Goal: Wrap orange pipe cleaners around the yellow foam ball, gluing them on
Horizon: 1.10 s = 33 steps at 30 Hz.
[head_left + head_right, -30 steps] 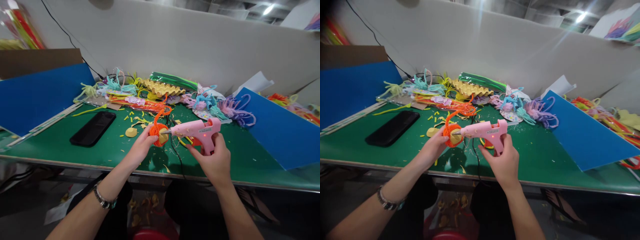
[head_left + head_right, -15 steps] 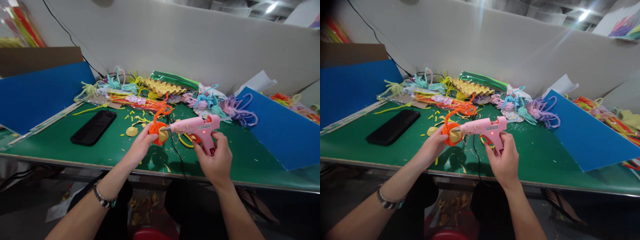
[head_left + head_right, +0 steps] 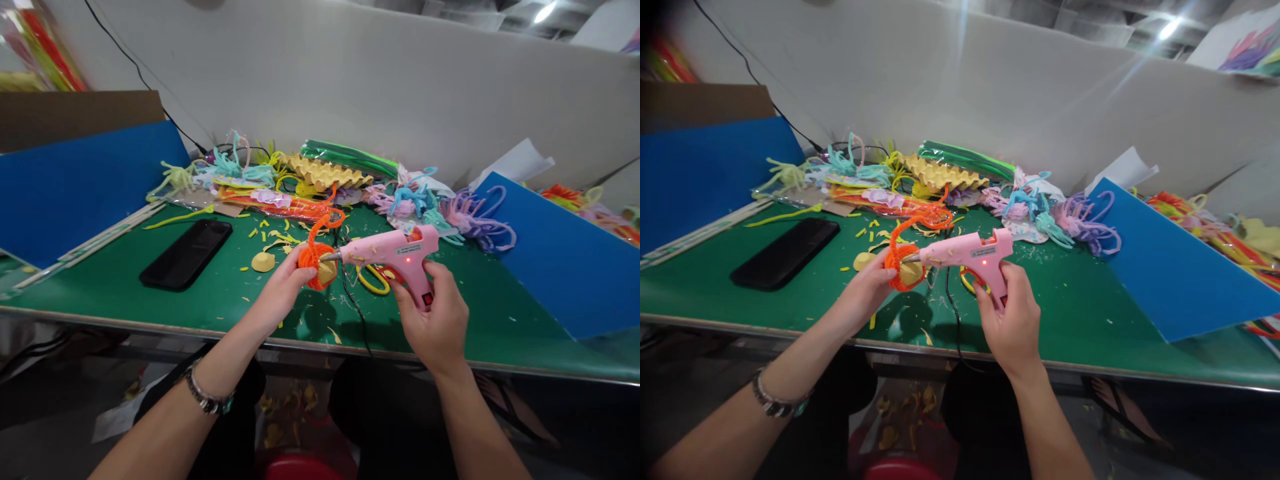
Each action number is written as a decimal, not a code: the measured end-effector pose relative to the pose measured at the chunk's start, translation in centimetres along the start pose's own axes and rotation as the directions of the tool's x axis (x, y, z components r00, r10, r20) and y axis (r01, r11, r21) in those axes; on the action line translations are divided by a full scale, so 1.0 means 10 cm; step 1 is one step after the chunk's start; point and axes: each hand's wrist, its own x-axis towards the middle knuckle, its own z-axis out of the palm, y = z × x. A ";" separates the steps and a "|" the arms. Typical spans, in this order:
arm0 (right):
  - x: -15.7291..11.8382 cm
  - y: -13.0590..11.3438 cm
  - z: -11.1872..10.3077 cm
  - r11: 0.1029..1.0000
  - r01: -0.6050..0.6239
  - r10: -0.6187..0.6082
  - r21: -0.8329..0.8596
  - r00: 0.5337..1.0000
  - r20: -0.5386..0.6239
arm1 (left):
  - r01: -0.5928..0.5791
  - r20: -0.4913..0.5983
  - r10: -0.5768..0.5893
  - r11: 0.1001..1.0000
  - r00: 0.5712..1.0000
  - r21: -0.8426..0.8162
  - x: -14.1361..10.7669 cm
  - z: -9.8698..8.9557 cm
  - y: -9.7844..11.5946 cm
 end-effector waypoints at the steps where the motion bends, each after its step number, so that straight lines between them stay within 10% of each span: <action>1: 0.00 0.00 0.00 1.000 0.001 -0.001 -0.003 1.000 -0.002 | -0.001 0.000 0.001 1.000 1.000 0.002 0.00 0.00 0.00; 33: 0.00 0.07 -0.01 0.995 -0.081 0.081 -0.050 0.997 -0.017 | 0.017 0.007 -0.016 0.999 1.000 -0.045 0.00 0.01 0.02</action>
